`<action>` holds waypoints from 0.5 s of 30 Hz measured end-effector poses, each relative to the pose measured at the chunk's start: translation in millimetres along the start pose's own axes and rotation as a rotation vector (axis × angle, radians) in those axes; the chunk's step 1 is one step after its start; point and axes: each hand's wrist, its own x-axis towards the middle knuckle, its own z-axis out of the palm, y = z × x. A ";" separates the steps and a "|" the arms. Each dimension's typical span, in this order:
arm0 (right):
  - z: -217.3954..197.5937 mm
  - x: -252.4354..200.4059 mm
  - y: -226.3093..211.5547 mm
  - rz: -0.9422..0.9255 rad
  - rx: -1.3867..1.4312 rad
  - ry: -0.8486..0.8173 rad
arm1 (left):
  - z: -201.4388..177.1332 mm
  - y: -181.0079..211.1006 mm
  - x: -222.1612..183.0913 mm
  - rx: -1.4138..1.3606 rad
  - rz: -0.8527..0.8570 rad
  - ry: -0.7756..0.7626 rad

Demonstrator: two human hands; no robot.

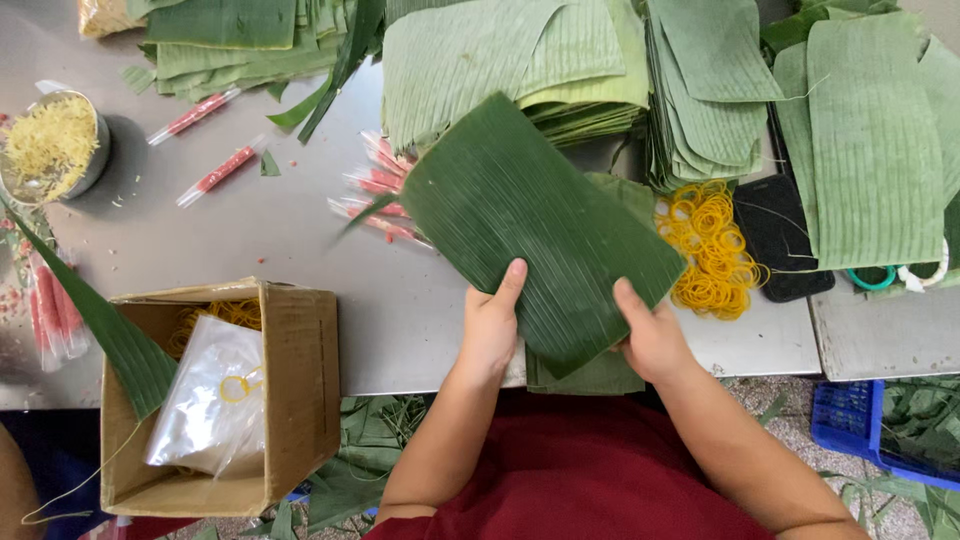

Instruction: The person wraps pink food cylinders in green banana leaves, rolls them into tight cylinders, and organizes the finished bundles. They handle the leaves and food items by hand while working at a table.

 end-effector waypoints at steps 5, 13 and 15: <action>-26.7 13.2 2.9 0.131 0.557 -0.165 | 2.5 2.5 -0.6 -0.195 -0.050 0.070; -84.9 0.5 -26.6 -0.492 0.649 -0.364 | -63.1 83.0 -1.9 -0.806 0.188 -0.551; -57.0 8.6 -19.4 -0.350 0.201 0.028 | -41.6 63.0 -7.3 -0.528 0.113 -0.432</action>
